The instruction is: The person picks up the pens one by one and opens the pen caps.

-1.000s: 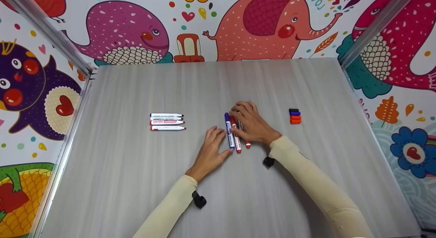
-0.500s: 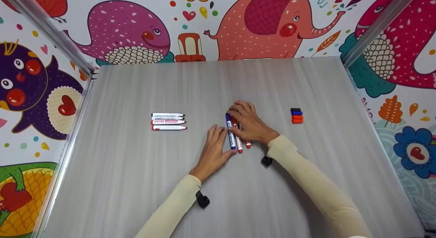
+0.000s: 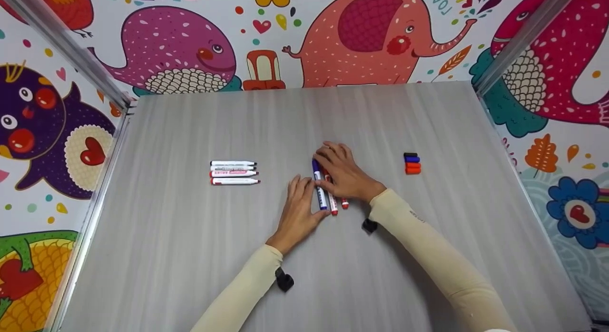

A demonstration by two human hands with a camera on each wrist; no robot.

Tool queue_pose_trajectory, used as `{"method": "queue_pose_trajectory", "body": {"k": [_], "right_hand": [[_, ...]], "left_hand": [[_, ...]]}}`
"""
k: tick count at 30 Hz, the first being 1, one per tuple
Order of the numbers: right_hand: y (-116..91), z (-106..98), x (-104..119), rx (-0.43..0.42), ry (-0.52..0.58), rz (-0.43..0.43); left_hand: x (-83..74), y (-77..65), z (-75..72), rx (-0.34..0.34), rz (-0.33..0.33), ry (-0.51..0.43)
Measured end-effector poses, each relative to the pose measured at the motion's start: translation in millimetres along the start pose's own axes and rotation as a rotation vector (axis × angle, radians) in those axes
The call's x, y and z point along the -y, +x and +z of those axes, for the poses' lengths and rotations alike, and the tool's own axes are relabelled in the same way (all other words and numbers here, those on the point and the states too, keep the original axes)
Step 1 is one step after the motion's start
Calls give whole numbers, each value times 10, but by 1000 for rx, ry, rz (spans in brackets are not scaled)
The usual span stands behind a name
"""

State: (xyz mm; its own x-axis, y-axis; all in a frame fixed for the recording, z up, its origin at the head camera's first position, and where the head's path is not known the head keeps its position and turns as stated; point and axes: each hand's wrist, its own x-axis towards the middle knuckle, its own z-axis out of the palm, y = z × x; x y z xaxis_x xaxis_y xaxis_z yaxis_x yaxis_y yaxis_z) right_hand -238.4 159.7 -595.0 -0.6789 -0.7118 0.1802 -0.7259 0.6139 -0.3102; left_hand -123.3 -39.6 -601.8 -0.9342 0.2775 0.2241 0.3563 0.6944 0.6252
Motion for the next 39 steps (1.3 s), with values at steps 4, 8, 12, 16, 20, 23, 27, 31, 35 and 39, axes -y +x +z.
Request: {"method": "queue_pose_trajectory", "body": {"k": [4, 8, 12, 16, 20, 23, 27, 31, 35, 39], "right_hand": [[-8, -5, 12, -1, 11, -1], [-4, -42, 30, -21, 111, 12], [11, -112, 46, -68, 232, 39], [-1, -175, 47, -112, 323, 100], [-33, -246, 81, -136, 447, 162], [-61, -302, 141, -137, 547, 217], [-103, -382, 239, -148, 690, 324], [-137, -448, 307, -201, 749, 383], [-166, -493, 348, -228, 734, 379], [-214, -508, 369, -223, 715, 369]], "left_hand": [[-12, 6, -9, 20, -8, -16], [-18, 27, -69, 69, -11, -63], [-5, 64, -173, 145, -39, -171], [11, 97, -278, 204, -62, -289], [-18, 129, -410, 273, -78, -378], [-56, 147, -533, 319, -95, -449], [-37, 149, -646, 356, -105, -615], [19, 148, -703, 394, -112, -798], [43, 153, -737, 380, -138, -841], [27, 183, -745, 329, -159, -794]]}}
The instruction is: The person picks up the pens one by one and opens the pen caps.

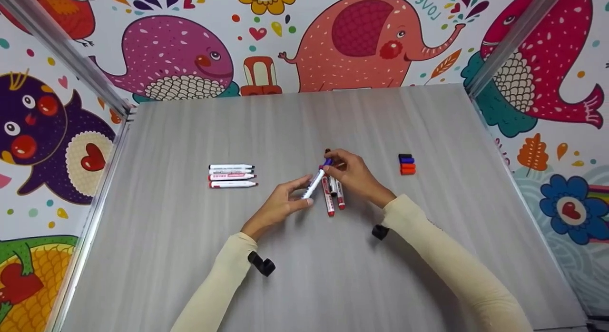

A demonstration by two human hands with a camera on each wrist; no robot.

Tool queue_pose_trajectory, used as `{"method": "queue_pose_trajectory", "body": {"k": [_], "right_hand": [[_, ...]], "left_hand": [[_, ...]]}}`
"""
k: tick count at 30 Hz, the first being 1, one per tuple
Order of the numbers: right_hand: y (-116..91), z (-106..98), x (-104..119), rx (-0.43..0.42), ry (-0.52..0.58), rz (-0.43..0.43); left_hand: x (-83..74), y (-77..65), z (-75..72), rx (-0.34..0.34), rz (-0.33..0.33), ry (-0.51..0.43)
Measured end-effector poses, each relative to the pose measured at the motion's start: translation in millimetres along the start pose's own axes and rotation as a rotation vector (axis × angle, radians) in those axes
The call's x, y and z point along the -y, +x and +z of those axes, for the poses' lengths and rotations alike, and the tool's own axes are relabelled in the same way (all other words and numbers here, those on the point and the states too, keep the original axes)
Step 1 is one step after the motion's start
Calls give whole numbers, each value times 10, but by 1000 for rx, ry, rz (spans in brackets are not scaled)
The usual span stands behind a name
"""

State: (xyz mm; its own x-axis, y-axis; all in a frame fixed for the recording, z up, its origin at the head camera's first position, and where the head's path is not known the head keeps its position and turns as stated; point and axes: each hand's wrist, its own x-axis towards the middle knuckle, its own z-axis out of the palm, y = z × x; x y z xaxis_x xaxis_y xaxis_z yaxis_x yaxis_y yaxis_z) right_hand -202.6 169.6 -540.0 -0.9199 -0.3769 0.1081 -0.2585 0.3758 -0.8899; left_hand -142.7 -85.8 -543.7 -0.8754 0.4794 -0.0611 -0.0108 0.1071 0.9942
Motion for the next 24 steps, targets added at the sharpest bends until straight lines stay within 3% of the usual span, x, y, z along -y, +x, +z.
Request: {"method": "queue_pose_trajectory", "body": {"k": [6, 9, 18, 24], "right_hand": [[-88, -12, -33, 3, -2, 21], [-131, -7, -42, 5, -4, 20], [-230, -1, -75, -12, -4, -14], [-283, -37, -71, -13, -32, -24]], "left_hand": [[-2, 35, 2, -128, -3, 82], [-7, 56, -3, -150, 4, 145], [-54, 160, 11, -125, 0, 277], [-73, 205, 13, -98, -4, 294]]}}
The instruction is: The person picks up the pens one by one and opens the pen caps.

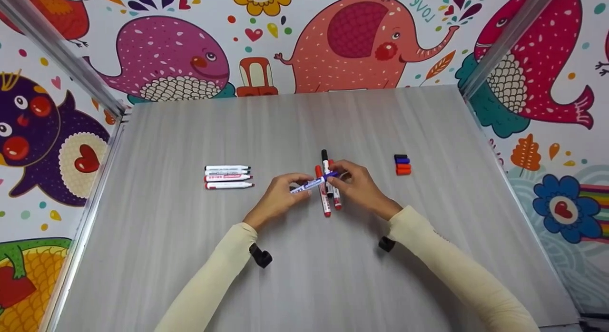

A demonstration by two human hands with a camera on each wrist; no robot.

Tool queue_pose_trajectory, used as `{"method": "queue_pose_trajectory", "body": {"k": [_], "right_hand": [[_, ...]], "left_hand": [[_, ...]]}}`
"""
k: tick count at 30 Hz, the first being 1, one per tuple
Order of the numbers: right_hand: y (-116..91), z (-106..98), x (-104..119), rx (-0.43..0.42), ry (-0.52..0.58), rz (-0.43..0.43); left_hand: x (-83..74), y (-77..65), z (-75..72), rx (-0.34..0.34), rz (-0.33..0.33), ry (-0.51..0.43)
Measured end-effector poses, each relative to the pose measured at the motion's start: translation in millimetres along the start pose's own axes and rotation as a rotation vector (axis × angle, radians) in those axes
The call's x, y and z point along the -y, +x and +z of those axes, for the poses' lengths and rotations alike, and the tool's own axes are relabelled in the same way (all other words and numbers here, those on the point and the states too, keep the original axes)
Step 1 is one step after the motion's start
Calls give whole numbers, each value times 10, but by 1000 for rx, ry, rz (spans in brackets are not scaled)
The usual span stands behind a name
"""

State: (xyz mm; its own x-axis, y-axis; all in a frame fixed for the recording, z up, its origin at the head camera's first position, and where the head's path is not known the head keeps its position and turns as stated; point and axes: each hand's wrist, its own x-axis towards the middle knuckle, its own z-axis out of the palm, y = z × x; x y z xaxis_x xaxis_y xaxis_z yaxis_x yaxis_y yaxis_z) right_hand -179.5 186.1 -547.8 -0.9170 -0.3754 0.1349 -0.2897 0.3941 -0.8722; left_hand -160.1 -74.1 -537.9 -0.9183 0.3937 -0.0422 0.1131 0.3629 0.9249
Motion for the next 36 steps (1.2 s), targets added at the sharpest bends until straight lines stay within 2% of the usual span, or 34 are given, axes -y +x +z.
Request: {"method": "queue_pose_trajectory", "body": {"k": [9, 14, 21, 26, 31, 36], "right_hand": [[-83, -3, 18, 27, -1, -16], [-114, 27, -13, 43, 10, -21], [-137, 45, -57, 48, 38, -16], [-132, 25, -31, 101, 20, -23], [-112, 4, 19, 177, -20, -66], [-94, -5, 44, 213, -56, -116]], "left_hand": [[31, 56, 10, -19, 25, 19], [41, 71, 19, -25, 54, 79], [9, 81, 38, -24, 134, 176], [-18, 79, 48, -20, 170, 269], [-60, 76, 73, 15, 210, 370], [-78, 64, 113, 39, 207, 404]]}}
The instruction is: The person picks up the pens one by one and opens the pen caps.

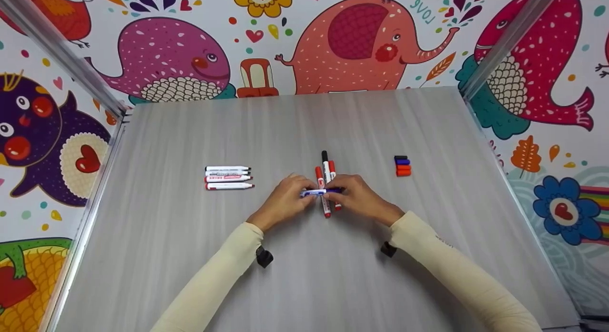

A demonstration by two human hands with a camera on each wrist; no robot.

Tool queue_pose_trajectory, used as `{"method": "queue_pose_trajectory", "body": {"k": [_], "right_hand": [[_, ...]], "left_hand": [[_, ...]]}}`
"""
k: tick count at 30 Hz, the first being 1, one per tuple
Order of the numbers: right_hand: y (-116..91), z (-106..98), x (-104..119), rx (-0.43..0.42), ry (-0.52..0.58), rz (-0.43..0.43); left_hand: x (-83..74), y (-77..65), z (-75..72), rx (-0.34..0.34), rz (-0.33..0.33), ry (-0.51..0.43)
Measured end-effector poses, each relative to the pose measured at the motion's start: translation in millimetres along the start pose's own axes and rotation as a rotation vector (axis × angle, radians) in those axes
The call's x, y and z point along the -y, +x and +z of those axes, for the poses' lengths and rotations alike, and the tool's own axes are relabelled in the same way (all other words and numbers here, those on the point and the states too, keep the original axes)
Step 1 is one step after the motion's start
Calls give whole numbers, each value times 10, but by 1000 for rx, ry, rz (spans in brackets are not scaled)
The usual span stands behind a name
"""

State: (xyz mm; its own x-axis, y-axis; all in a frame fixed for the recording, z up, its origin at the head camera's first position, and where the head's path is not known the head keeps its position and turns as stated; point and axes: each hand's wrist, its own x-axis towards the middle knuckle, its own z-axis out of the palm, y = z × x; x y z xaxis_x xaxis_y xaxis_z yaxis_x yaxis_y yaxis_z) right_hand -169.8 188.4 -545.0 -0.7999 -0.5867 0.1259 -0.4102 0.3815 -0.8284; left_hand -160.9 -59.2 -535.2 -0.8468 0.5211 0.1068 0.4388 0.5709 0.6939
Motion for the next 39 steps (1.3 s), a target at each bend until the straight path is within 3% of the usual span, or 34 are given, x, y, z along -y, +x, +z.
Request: {"method": "queue_pose_trajectory", "body": {"k": [15, 24, 39], "right_hand": [[-2, -70, 38, -54, 12, 1], [12, -99, 21, -20, -64, -66], [-7, -278, 114, 54, -265, -94]], "left_hand": [[-43, 32, 15, -62, 123, 44], [-99, 6, -3, -50, 91, 73], [-152, 47, 44, -12, 82, 65]]}}
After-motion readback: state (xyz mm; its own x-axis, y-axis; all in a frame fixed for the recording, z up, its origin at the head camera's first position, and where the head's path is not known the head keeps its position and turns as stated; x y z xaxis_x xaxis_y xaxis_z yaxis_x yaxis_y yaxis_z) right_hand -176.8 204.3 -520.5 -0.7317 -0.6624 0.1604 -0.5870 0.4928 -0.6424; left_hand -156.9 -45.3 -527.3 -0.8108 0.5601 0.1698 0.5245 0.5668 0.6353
